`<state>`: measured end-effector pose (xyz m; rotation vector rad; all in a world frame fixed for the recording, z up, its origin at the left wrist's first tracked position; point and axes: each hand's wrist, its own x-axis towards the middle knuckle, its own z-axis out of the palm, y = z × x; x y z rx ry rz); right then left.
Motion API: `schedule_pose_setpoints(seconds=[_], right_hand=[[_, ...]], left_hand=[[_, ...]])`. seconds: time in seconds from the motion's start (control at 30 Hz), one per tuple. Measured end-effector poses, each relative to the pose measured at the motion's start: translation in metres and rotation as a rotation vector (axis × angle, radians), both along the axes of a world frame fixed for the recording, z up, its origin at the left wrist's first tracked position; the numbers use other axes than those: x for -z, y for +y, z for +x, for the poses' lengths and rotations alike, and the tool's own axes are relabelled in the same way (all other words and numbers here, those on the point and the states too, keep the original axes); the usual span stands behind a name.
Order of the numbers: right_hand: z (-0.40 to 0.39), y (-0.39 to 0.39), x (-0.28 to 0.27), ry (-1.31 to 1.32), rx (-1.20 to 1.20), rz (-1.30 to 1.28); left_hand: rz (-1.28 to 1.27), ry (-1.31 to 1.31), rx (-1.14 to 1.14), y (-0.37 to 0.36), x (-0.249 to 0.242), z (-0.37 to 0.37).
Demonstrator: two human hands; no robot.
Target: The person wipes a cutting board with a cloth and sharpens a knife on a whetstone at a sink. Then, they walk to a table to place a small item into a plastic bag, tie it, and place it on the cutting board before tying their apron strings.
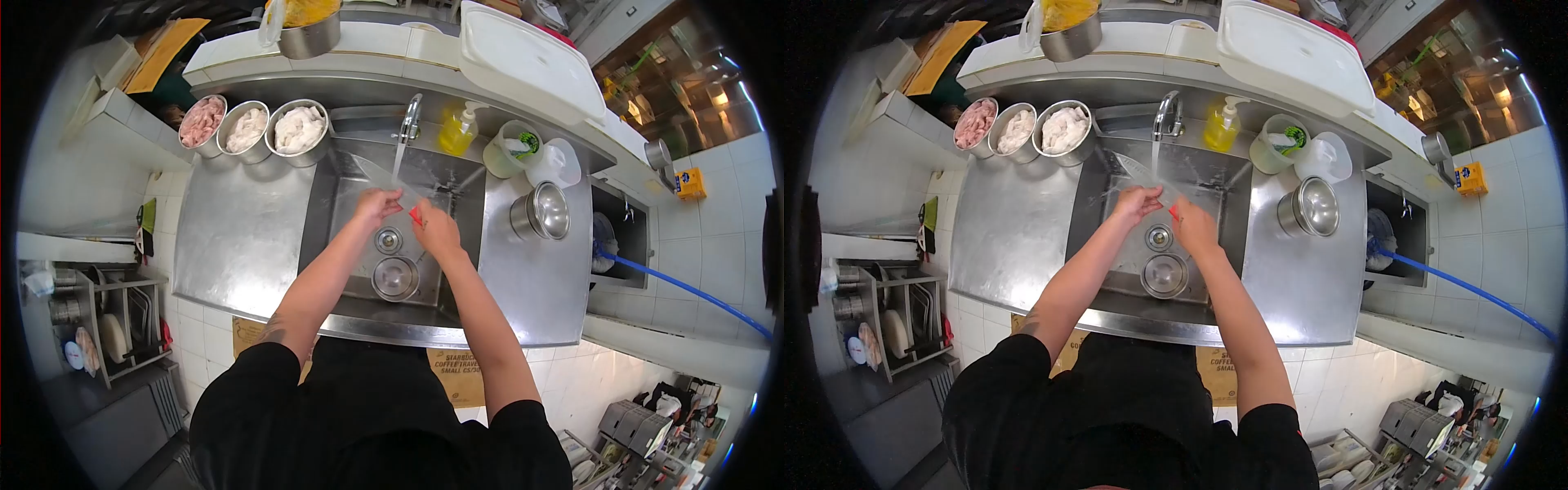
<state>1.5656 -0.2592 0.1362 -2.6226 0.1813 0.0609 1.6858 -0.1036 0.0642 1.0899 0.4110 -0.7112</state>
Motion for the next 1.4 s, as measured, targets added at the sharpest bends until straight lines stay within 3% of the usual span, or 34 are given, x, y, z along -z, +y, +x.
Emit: schedule_pose_setpoints(seconds=[0.33, 0.43, 0.47, 0.57, 0.63, 0.73, 0.8, 0.93, 1.13, 1.23, 1.33, 1.4], right_hand=[[-0.090, -0.042, -0.014, -0.189, 0.090, 0.043], [-0.107, -0.050, -0.014, -0.108, 0.154, 0.062], [-0.104, -0.051, -0.008, -0.121, 0.159, 0.048], [-0.072, -0.043, 0.013, -0.138, 0.146, 0.029], [-0.034, -0.025, 0.018, -0.110, 0.100, 0.046], [0.013, 0.000, 0.022, -0.067, 0.038, 0.120], [0.034, 0.008, 0.035, -0.050, 0.014, 0.066], [0.033, 0.006, 0.035, -0.146, -0.077, 0.053], [-0.053, -0.027, 0.005, -0.146, 0.076, 0.095], [-0.124, -0.046, 0.005, -0.047, 0.230, 0.066], [-0.193, -0.043, 0.010, 0.030, 0.371, 0.078], [-0.223, -0.030, 0.013, 0.053, 0.434, 0.174]], left_hand=[[0.101, -0.067, 0.221, 0.014, 0.014, 0.051], [0.058, -0.119, -0.023, 0.047, 0.033, 0.059], [0.034, -0.076, -0.030, 0.063, 0.059, 0.057], [-0.007, 0.203, 0.009, 0.071, 0.051, 0.000], [-0.142, 0.210, 0.106, 0.051, 0.041, -0.039], [-0.287, 0.046, 0.080, 0.016, 0.054, -0.040], [-0.179, 0.025, 0.001, 0.001, 0.076, -0.021], [0.003, 0.060, -0.028, 0.003, 0.070, 0.013], [0.135, 0.062, 0.181, 0.005, 0.038, 0.024], [0.094, -0.021, 0.182, 0.018, 0.071, 0.057], [0.077, -0.171, -0.049, -0.004, 0.114, 0.115], [-0.010, -0.276, -0.248, -0.047, 0.112, 0.144]])
